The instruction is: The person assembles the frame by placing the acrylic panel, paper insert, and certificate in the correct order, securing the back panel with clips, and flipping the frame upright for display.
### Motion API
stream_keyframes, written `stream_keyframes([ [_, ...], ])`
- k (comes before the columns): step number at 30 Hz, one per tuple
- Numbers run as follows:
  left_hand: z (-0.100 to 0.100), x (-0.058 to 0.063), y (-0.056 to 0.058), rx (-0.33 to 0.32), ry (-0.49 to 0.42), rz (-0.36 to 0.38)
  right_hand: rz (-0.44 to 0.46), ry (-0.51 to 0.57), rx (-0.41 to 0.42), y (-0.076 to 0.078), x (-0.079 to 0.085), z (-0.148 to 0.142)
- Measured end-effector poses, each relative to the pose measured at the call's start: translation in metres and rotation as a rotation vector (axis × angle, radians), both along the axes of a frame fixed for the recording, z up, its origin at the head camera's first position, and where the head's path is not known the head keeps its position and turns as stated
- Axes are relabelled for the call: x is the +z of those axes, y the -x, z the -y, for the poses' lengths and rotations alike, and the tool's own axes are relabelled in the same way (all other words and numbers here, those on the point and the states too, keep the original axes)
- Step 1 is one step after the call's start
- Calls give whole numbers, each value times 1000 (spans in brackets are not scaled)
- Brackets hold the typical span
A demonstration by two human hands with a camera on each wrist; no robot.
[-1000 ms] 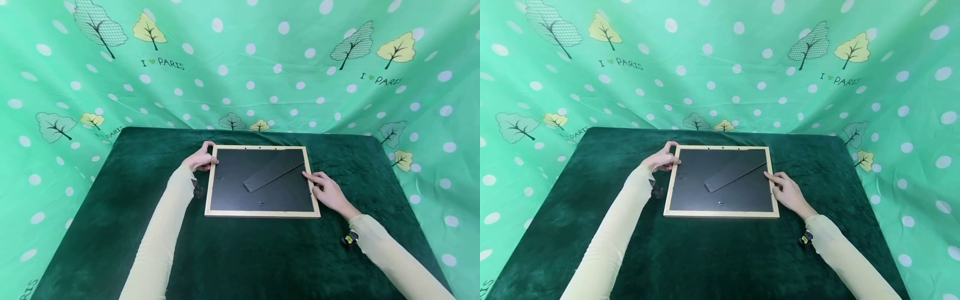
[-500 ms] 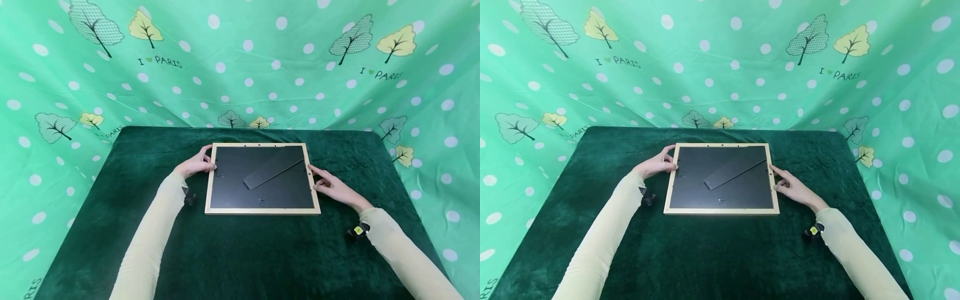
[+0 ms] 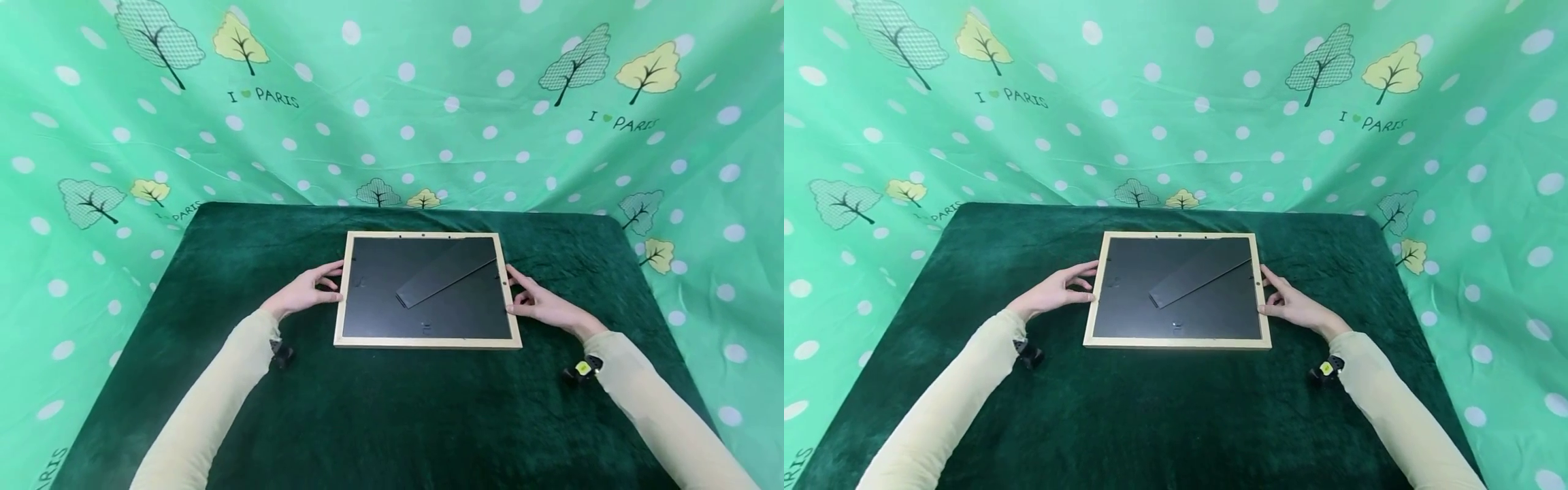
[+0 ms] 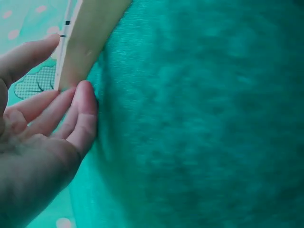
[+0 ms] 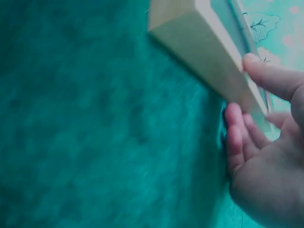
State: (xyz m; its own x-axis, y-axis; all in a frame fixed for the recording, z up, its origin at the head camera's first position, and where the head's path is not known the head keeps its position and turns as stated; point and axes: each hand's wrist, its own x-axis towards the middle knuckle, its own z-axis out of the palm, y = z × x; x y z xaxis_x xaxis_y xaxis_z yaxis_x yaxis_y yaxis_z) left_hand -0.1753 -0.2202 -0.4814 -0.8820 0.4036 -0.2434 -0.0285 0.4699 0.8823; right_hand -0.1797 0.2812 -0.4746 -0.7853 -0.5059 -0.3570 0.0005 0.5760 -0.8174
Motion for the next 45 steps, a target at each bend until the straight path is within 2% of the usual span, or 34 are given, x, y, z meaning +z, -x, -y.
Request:
stream_keyframes([
  [5,-1,-7,-6,21,-21,-17,72,-28,-17,4,5,7],
  [10,-1,-9,-10,49,-7,-22,56,-68,-12,4,8,17],
  [17,-1,-10,-8,55,-7,-45,40,-98,-42,0,14,29],
  [18,-3,-5,-10,54,-10,-38,40,-100,-45,-1,15,30],
  [24,-3,-4,-12,65,-16,-19,55,-125,-91,0,11,34],
  [25,-2,-8,-11,65,-14,-23,62,-126,-104,1,10,34],
  [34,-1,-8,-15,62,-3,-17,118,-78,-169,1,8,37],
  [45,-5,-9,-10,61,-5,-32,231,49,-146,1,6,21],
])
